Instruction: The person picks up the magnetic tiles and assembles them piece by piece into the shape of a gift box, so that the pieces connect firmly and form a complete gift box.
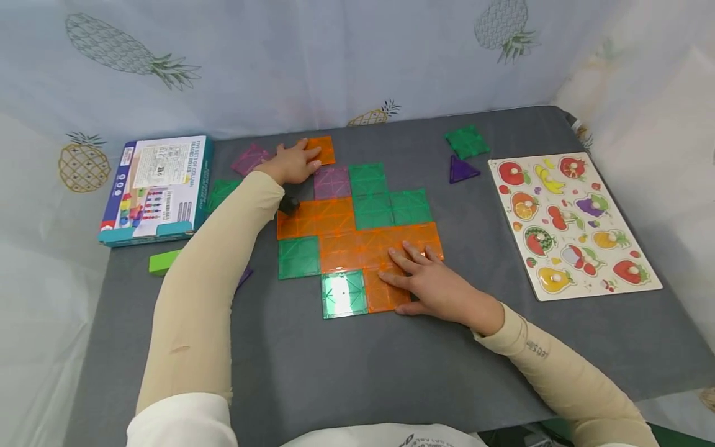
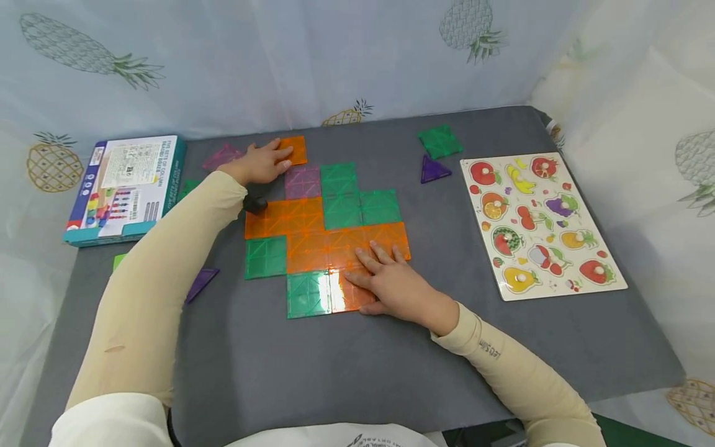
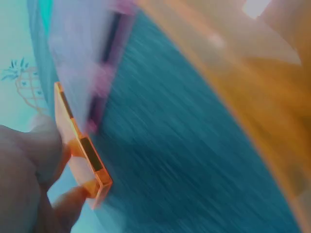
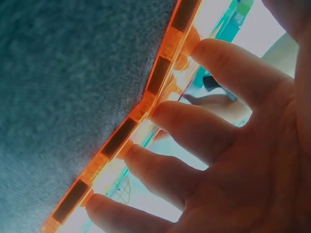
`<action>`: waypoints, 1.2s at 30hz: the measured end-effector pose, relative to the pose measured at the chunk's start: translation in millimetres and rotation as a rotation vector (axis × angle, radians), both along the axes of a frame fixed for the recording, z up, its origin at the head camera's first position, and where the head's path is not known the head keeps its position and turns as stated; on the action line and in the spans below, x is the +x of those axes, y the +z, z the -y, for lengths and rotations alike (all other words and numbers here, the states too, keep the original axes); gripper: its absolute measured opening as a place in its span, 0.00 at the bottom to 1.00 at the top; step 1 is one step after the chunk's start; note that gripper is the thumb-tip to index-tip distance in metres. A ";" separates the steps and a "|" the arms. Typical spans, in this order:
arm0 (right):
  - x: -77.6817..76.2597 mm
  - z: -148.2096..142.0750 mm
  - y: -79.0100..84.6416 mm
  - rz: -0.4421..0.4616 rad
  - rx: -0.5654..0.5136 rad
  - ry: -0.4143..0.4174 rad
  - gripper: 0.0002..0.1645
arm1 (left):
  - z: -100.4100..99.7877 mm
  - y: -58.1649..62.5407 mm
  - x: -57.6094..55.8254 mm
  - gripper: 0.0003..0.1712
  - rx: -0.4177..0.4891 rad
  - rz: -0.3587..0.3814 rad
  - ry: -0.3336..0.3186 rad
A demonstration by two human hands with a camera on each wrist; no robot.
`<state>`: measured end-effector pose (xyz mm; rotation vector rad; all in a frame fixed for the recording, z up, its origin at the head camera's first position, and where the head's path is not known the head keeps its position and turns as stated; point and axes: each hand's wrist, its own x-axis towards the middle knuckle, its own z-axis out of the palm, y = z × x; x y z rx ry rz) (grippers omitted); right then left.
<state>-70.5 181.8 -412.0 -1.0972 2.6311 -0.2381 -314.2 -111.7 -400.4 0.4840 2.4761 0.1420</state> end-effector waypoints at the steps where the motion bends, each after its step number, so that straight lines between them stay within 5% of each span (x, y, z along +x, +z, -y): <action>1: 0.7 -0.1 0.0 0.003 -0.003 0.000 0.41 | -5.3 0.9 -1.0 0.35 -0.011 0.012 -0.008; 13: 3.2 2.9 0.4 0.004 -0.011 0.001 0.41 | -72.8 5.7 -5.0 0.38 -0.019 0.071 0.004; 18: 3.0 3.0 -0.1 0.012 -0.014 0.000 0.40 | -79.6 2.3 -5.7 0.40 -0.017 0.054 0.001; 21: 2.0 0.3 1.2 0.021 0.000 -0.013 0.40 | -74.5 -1.5 0.5 0.42 0.039 0.004 0.054; 25: -6.8 2.7 12.2 0.094 0.031 -0.014 0.42 | -44.9 -1.3 25.2 0.47 0.087 -0.053 0.157; 30: -42.0 10.5 32.2 0.142 -0.014 -0.005 0.35 | 1.9 4.6 75.4 0.53 0.124 -0.017 0.217; 33: -77.0 21.3 35.8 0.121 -0.047 -0.007 0.32 | 28.2 9.0 108.9 0.53 0.243 0.062 0.271; 36: -114.5 36.5 34.6 0.118 -0.009 -0.024 0.39 | 47.3 14.4 136.7 0.51 0.484 0.224 0.404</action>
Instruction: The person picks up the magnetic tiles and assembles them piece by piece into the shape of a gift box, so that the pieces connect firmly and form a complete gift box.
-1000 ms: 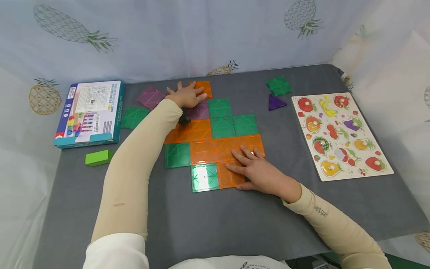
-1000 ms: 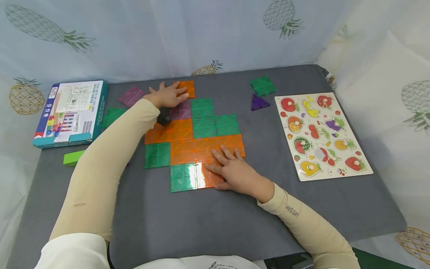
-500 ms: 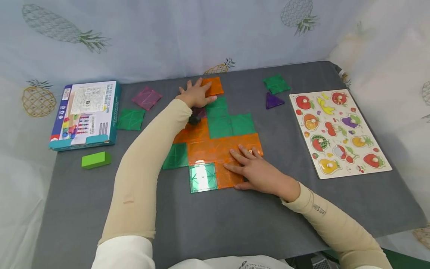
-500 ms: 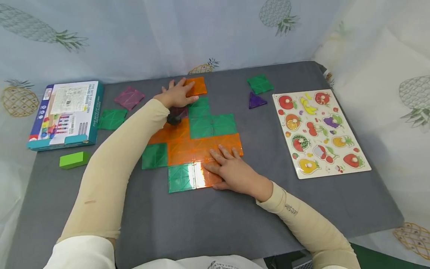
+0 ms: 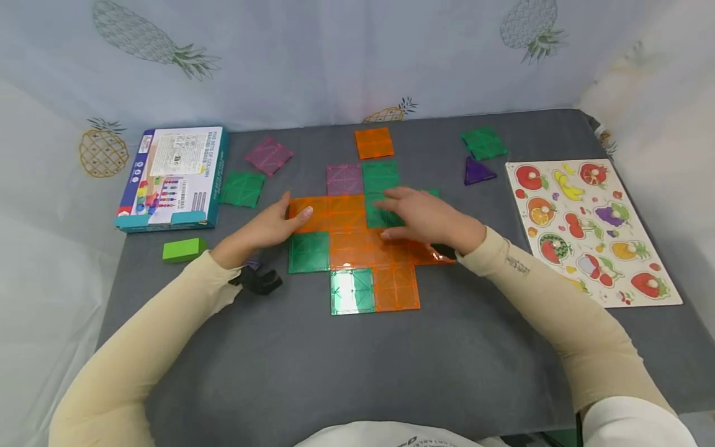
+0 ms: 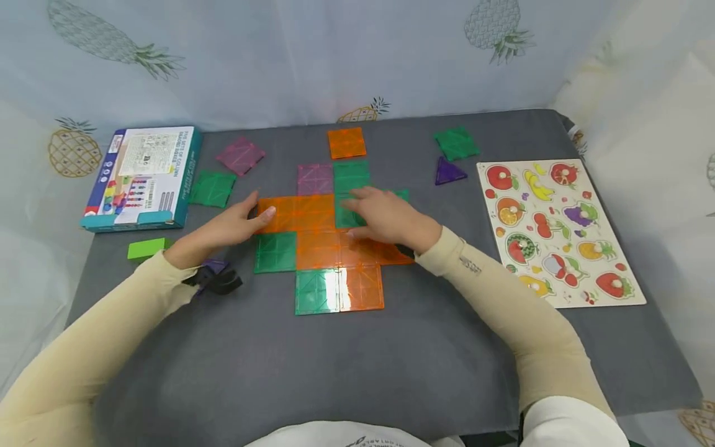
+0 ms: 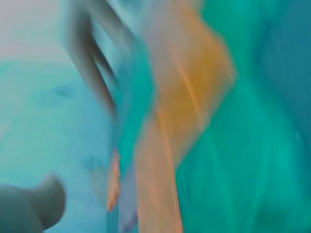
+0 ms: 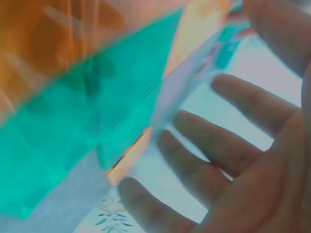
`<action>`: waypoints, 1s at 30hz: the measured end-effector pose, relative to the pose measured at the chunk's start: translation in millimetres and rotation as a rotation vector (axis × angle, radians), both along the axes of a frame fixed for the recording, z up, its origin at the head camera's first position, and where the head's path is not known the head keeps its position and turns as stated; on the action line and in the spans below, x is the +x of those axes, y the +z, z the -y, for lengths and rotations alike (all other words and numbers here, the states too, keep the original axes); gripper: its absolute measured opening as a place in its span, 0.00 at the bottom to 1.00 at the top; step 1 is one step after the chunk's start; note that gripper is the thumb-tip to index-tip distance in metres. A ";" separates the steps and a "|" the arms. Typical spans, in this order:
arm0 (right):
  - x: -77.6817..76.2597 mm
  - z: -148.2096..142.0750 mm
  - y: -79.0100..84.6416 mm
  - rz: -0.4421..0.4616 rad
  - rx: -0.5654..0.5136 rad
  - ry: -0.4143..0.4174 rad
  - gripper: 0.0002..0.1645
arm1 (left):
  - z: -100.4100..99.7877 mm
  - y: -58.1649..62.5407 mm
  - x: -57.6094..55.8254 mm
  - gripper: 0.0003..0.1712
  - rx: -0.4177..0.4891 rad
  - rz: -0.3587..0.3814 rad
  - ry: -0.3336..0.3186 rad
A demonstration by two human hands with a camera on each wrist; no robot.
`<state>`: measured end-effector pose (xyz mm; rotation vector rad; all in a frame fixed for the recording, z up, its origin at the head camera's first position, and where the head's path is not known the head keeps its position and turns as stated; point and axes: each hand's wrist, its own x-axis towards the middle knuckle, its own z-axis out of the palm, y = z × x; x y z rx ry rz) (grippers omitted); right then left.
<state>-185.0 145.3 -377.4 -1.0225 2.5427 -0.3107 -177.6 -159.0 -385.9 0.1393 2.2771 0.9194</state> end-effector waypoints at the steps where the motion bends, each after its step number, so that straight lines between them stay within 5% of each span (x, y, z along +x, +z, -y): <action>1: -11.2 3.4 -1.4 0.013 0.016 -0.008 0.43 | 1.9 1.0 6.4 0.50 0.104 0.055 0.063; 7: -57.4 26.7 -11.4 0.127 0.117 -0.057 0.61 | 1.6 3.5 25.6 0.47 0.636 0.275 0.490; 10: -68.4 36.9 -17.8 0.174 0.167 -0.060 0.64 | 1.9 4.1 30.2 0.46 0.781 0.328 0.628; 13: -75.7 44.3 -22.1 0.195 0.207 -0.050 0.66 | 3.4 3.9 35.0 0.45 0.851 0.349 0.697; 19: -85.6 51.3 -23.7 0.199 0.243 -0.028 0.70 | 10.6 0.9 42.4 0.41 0.920 0.332 0.742; 26: -88.0 54.5 -22.3 0.223 0.230 -0.007 0.70 | 6.8 5.1 51.3 0.39 1.020 0.301 0.598; 30: -85.6 56.6 -22.5 0.180 0.203 -0.004 0.70 | -2.0 8.3 54.6 0.41 1.041 0.240 0.585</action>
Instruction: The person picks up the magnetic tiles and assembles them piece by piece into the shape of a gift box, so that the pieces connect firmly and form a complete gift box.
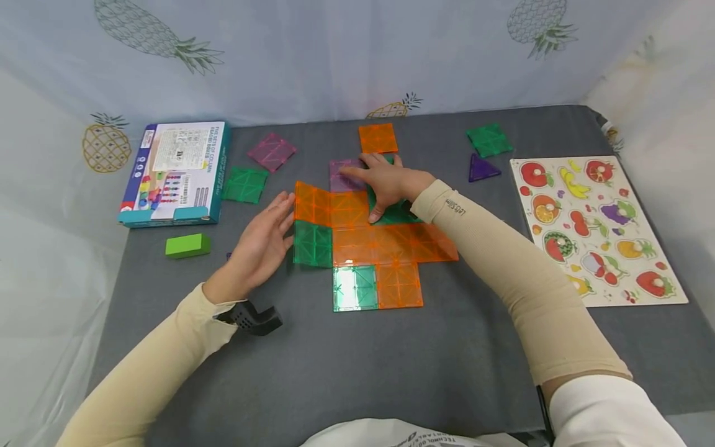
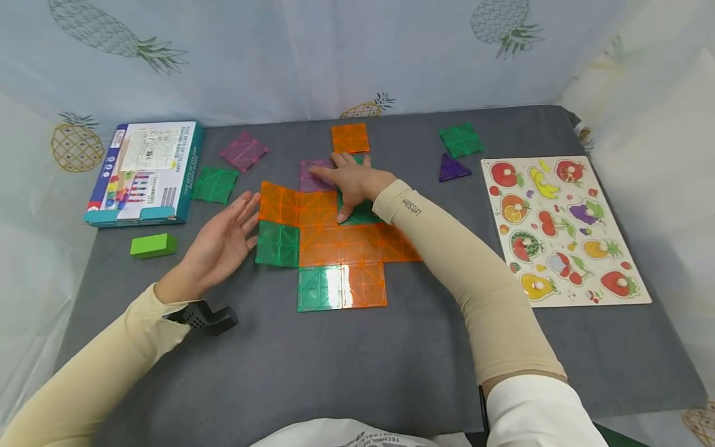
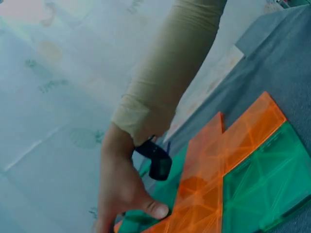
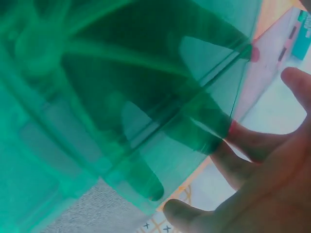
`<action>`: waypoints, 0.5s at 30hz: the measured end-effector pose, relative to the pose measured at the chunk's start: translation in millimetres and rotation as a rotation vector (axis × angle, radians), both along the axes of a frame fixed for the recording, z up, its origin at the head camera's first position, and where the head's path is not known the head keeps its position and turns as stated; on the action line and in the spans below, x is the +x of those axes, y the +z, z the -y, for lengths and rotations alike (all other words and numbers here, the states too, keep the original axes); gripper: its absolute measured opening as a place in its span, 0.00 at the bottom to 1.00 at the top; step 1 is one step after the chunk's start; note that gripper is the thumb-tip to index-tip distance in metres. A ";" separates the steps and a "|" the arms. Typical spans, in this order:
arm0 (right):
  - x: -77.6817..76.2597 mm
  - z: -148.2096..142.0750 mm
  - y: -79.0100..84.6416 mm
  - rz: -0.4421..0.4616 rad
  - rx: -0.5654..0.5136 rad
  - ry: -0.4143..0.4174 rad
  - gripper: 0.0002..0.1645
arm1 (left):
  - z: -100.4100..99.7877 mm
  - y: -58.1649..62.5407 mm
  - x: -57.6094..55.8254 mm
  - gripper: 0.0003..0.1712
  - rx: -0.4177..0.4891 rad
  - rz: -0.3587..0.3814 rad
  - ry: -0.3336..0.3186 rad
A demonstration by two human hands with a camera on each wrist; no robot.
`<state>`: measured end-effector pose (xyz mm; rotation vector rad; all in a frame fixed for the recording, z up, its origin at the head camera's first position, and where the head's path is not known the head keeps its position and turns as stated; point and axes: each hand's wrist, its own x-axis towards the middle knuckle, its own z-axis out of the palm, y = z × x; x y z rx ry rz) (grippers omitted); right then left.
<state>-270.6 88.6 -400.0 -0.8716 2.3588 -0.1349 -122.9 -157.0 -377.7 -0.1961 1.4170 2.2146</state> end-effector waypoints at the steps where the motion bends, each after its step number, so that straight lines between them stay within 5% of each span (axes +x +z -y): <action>1: 0.9 0.2 0.5 -0.014 -0.014 -0.002 0.70 | -2.8 0.6 0.6 0.41 -0.010 -0.009 0.008; 15: 32.1 3.7 23.9 -0.209 -0.127 -0.127 0.47 | -26.6 1.3 3.3 0.41 0.011 -0.058 0.024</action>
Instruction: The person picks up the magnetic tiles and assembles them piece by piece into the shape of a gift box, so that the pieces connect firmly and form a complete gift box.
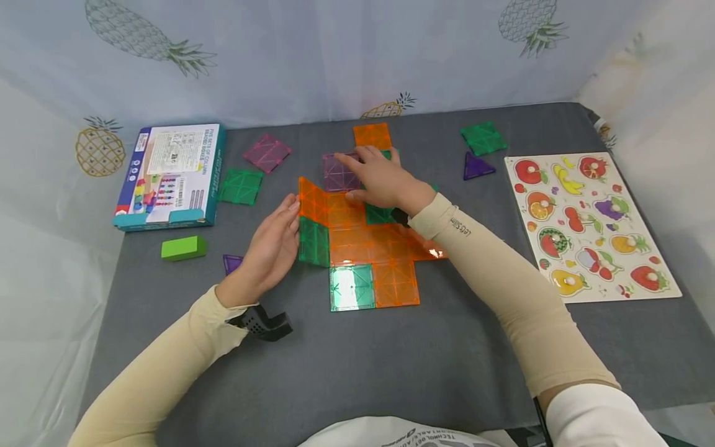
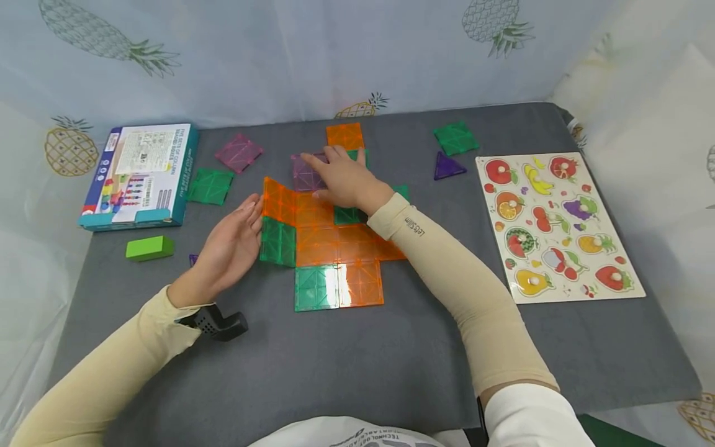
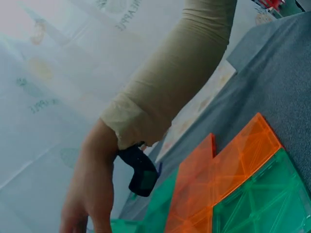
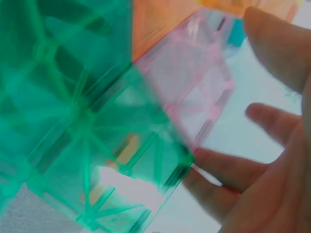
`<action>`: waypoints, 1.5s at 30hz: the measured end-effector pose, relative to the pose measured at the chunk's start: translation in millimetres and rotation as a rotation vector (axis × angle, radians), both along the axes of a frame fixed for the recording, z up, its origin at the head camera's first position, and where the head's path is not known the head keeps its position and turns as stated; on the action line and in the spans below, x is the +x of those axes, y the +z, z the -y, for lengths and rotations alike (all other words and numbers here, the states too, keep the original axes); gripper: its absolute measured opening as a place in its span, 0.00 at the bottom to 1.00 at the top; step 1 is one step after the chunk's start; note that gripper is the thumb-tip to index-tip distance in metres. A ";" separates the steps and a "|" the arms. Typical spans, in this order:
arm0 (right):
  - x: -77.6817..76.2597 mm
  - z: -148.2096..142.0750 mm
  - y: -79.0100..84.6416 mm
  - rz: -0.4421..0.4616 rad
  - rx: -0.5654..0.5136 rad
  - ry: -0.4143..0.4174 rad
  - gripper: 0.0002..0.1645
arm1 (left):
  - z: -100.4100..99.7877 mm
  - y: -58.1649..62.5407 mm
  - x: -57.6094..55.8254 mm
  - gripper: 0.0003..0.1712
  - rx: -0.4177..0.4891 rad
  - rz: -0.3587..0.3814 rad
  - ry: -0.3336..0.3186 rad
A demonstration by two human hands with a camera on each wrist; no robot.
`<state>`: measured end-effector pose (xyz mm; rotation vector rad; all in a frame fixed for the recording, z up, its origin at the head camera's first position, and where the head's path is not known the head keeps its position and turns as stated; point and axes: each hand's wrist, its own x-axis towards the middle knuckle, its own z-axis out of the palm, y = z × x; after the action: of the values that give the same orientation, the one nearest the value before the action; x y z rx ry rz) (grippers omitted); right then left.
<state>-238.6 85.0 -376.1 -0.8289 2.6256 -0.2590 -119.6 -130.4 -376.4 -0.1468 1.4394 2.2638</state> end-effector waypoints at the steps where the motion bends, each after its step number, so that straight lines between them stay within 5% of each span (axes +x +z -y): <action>1: 4.8 0.4 1.1 -0.021 0.004 -0.004 0.47 | -1.7 -0.5 0.0 0.41 0.000 -0.006 0.000; 12: 61.6 -0.5 -6.8 -0.193 0.020 0.028 0.50 | -20.8 -15.2 -1.8 0.43 -0.065 -0.028 -0.085; 21: 68.3 -14.1 -12.0 -0.217 -0.033 0.029 0.52 | -29.4 -32.6 -14.8 0.42 -0.080 -0.010 -0.056; 25: 71.7 -30.2 -9.0 -0.243 -0.026 -0.127 0.53 | -27.9 -36.9 -16.7 0.41 -0.059 0.003 -0.040; 29: 79.8 -58.3 -9.4 -0.138 0.082 -0.375 0.56 | -23.6 -39.2 -15.0 0.41 -0.052 -0.011 -0.058; 33: 90.6 -87.3 -19.7 0.037 0.160 -0.460 0.56 | -20.2 -40.5 -11.9 0.41 -0.049 -0.048 -0.119; 39: 105.9 -102.0 -26.8 0.161 -0.052 -0.406 0.54 | -20.5 -42.2 -9.9 0.42 -0.075 -0.043 -0.143; 45: 111.7 -105.2 -23.0 0.214 -0.301 -0.454 0.51 | -21.0 -44.2 -9.4 0.43 -0.103 -0.047 -0.153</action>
<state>-126.9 190.2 -399.1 -0.2535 2.5690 -0.8305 -129.0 -109.3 -420.6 -0.0145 1.5373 2.0846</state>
